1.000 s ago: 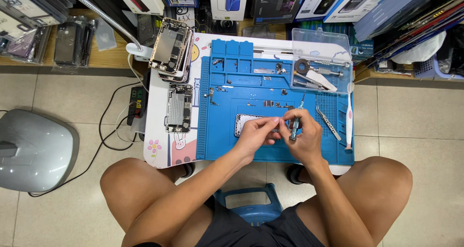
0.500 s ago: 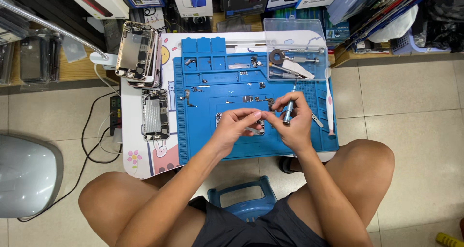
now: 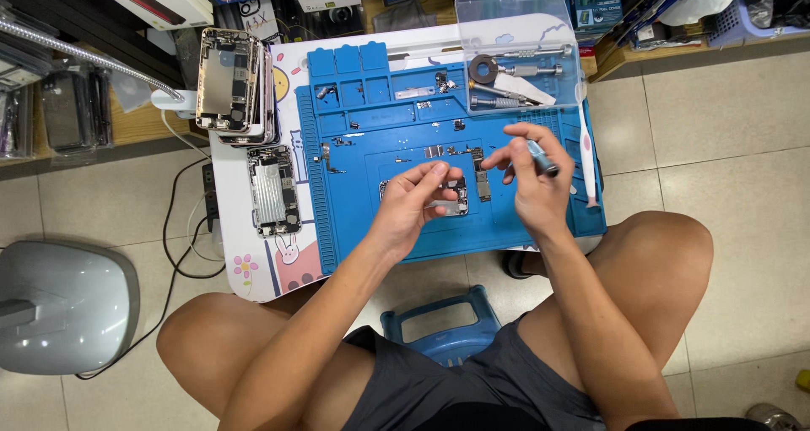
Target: The person uses a precision screwdriver to remove screws from a disassembled electronic device on a blue work mat. They then use tweezers to carefully lift and remove small components from the device's internal assembly.
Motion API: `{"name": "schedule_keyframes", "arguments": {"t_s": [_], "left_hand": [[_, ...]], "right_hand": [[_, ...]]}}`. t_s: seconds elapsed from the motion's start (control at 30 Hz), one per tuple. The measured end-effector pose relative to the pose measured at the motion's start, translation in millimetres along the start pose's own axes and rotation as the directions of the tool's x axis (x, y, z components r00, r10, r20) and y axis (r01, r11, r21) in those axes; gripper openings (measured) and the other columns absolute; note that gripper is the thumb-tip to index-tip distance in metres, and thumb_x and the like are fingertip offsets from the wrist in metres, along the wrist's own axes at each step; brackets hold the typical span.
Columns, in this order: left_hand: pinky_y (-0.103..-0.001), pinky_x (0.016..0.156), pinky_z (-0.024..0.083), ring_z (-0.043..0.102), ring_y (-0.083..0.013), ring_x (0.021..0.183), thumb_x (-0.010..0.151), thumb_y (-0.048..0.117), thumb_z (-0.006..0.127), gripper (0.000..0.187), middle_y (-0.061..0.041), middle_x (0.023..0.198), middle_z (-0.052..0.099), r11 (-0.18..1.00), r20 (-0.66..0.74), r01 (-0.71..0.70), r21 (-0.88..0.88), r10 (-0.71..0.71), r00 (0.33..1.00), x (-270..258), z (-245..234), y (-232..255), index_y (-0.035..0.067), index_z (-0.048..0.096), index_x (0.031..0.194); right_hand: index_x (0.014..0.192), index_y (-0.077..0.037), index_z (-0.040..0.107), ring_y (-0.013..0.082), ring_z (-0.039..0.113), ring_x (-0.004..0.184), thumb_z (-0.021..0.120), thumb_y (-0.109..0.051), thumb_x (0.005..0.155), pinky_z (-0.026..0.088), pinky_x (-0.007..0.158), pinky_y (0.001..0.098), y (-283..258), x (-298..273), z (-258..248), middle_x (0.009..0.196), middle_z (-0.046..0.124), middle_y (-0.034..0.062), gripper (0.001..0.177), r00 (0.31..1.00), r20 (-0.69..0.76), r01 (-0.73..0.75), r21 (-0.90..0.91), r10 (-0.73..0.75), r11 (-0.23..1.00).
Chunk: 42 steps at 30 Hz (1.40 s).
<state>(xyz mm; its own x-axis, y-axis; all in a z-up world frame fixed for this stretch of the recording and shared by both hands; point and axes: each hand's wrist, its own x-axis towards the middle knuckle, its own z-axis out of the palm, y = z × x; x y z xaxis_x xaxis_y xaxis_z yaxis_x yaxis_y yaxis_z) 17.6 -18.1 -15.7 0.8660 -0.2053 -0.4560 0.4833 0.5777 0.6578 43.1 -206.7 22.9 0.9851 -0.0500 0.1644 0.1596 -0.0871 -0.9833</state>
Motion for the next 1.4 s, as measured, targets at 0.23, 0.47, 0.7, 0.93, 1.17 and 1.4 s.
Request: {"name": "schedule_keyframes", "arguments": {"t_s": [0.23,0.47,0.7,0.93,1.17,1.4], "left_hand": [[-0.016,0.061,0.065,0.079,-0.0135,0.082,0.106,0.027,0.068,0.022,-0.010,0.114,0.080,0.982,0.009,-0.004,-0.187,0.006,1.000,0,-5,-8,0.008,0.073,0.117],[-0.017,0.062,0.067,0.080,-0.0156,0.085,0.108,0.025,0.066,0.026,-0.016,0.122,0.077,0.970,0.089,-0.024,-0.242,0.047,0.995,-4,4,-13,0.005,0.072,0.123],[-0.018,0.063,0.067,0.081,-0.0206,0.092,0.108,0.024,0.064,0.029,-0.021,0.123,0.076,0.984,0.106,-0.039,-0.173,0.058,0.993,-8,10,-14,0.001,0.070,0.126],[-0.020,0.068,0.068,0.080,-0.0231,0.097,0.107,0.027,0.067,0.033,-0.021,0.122,0.076,0.993,0.098,-0.085,-0.076,0.092,0.991,-9,8,-14,0.001,0.072,0.125],[-0.022,0.070,0.068,0.080,-0.0232,0.099,0.105,0.030,0.070,0.035,-0.021,0.120,0.077,0.990,0.133,-0.140,0.019,0.136,0.982,-13,14,-6,0.001,0.073,0.124],[-0.024,0.071,0.068,0.080,-0.0237,0.099,0.105,0.030,0.070,0.035,-0.021,0.119,0.077,0.986,0.154,-0.157,0.050,0.147,0.977,-14,13,-3,0.000,0.073,0.123]], "right_hand": [[0.114,0.000,0.073,0.0163,0.066,0.058,0.038,-0.042,0.116,0.054,0.050,0.0228,21,-10,-11,0.072,0.072,0.0195,0.055,0.987,-0.162,0.011,0.069,0.001,0.998],[0.100,0.003,0.062,0.0288,0.075,0.070,0.069,-0.023,0.100,0.056,0.049,0.0292,22,-17,-8,0.080,0.070,0.0245,0.027,0.988,-0.140,0.100,0.229,-0.069,0.968],[0.095,0.006,0.066,0.0283,0.077,0.076,0.075,-0.014,0.099,0.061,0.056,0.0311,19,-22,1,0.084,0.074,0.0255,0.022,0.985,-0.058,0.169,0.119,-0.163,0.978],[0.093,0.009,0.070,0.0265,0.076,0.069,0.079,-0.004,0.096,0.062,0.055,0.0317,5,-20,6,0.082,0.074,0.0246,0.016,0.970,-0.012,0.242,0.074,-0.242,0.967],[0.093,0.009,0.071,0.0249,0.076,0.069,0.079,-0.004,0.096,0.064,0.060,0.0328,4,-20,2,0.081,0.073,0.0237,0.016,0.968,0.008,0.249,0.073,-0.251,0.966],[0.094,0.009,0.071,0.0237,0.076,0.069,0.079,-0.003,0.097,0.065,0.062,0.0330,5,-20,2,0.081,0.073,0.0228,0.014,0.973,0.010,0.230,0.082,-0.232,0.970]]}}
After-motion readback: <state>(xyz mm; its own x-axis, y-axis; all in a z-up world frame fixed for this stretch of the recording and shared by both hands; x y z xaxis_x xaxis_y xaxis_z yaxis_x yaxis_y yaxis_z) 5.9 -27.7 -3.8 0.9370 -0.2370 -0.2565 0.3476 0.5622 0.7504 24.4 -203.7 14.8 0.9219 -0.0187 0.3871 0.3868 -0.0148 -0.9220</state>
